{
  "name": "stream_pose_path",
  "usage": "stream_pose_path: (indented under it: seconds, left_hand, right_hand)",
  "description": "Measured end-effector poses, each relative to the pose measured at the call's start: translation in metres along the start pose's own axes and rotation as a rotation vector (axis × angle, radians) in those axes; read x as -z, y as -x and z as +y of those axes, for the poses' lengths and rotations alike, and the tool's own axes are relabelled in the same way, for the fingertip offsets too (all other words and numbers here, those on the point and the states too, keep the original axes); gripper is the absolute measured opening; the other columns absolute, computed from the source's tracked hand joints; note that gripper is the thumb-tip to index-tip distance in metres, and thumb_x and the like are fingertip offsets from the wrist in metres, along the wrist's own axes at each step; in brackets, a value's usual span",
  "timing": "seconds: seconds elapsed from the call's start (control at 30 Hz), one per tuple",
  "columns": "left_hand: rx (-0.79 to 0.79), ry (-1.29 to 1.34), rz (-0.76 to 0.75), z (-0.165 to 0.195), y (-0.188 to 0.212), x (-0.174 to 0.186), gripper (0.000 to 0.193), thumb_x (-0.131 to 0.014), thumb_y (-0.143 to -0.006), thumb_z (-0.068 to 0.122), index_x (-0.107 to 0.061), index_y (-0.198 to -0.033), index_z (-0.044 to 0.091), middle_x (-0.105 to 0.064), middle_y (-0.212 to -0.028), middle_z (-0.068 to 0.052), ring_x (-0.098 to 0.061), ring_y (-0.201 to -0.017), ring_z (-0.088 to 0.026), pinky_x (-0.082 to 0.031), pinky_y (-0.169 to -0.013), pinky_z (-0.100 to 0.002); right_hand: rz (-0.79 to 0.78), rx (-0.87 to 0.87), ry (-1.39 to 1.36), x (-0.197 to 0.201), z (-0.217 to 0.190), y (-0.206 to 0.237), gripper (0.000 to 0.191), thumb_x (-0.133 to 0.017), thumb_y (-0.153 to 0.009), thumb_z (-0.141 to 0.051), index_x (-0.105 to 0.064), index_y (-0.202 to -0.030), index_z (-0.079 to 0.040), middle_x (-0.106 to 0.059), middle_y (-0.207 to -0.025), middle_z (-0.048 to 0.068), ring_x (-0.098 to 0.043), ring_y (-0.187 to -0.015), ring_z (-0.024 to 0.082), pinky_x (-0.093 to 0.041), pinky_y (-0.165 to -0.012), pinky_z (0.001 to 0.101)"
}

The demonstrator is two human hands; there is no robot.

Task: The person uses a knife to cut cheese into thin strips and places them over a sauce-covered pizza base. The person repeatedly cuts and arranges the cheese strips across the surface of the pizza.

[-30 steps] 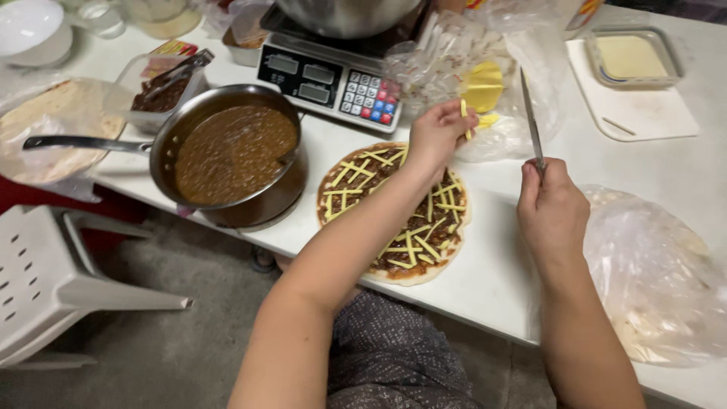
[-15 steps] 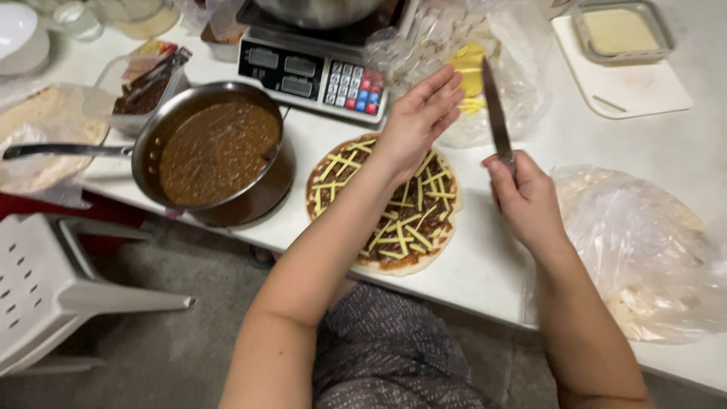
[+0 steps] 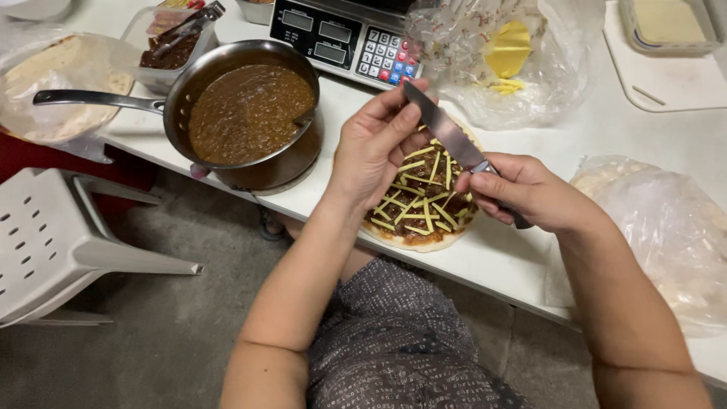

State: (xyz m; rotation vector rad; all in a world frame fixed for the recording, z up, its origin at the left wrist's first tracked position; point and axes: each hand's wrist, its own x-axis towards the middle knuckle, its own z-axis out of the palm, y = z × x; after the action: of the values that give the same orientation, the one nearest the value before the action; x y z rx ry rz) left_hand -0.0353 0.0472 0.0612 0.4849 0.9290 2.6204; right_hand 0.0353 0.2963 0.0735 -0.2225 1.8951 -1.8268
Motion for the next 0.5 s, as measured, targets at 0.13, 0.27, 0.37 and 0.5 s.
stream_pose_path:
  seconds: [0.13,0.27,0.37,0.5]
  left_hand:
    - [-0.025,0.027,0.065,-0.012,0.010,0.014,0.028,-0.068,-0.103,0.004,-0.063,-0.130,-0.002,-0.071,-0.118,-0.010,-0.070,-0.105,-0.019,-0.062,-0.096,-0.033]
    - [-0.017,0.046,0.178,-0.024,0.017,0.029,0.028,-0.066,-0.103,0.004,-0.062,-0.129,-0.005,-0.069,-0.118,-0.012,-0.070,-0.102,-0.020,-0.061,-0.094,-0.034]
    - [0.011,0.090,0.258,-0.035,0.017,0.034,0.030,-0.062,-0.103,0.003,-0.058,-0.131,-0.006,-0.068,-0.120,-0.016,-0.070,-0.106,-0.024,-0.060,-0.097,-0.039]
    - [0.028,0.147,0.339,-0.045,0.022,0.039,0.039,-0.060,-0.101,0.003,-0.053,-0.139,-0.005,-0.064,-0.126,-0.019,-0.068,-0.112,-0.026,-0.060,-0.102,-0.042]
  right_hand:
    - [-0.034,-0.011,-0.029,-0.004,0.015,-0.011,0.024,-0.056,-0.104,-0.022,-0.069,-0.109,-0.003,-0.054,-0.065,-0.004,-0.047,-0.052,0.006,-0.039,-0.047,0.0215]
    - [0.041,-0.045,0.062,-0.012,0.034,-0.017,0.024,-0.057,-0.103,-0.025,-0.071,-0.111,-0.007,-0.052,-0.064,-0.004,-0.046,-0.050,0.006,-0.038,-0.047,0.0215]
    - [0.213,-0.043,0.266,-0.019,0.040,-0.020,0.026,-0.058,-0.102,-0.029,-0.071,-0.111,-0.009,-0.058,-0.068,-0.002,-0.050,-0.056,0.008,-0.042,-0.051,0.0249]
    - [0.388,0.057,0.624,-0.039,0.046,-0.026,0.029,-0.059,-0.103,-0.033,-0.069,-0.111,-0.007,-0.072,-0.078,0.008,-0.069,-0.070,0.018,-0.055,-0.066,0.0340]
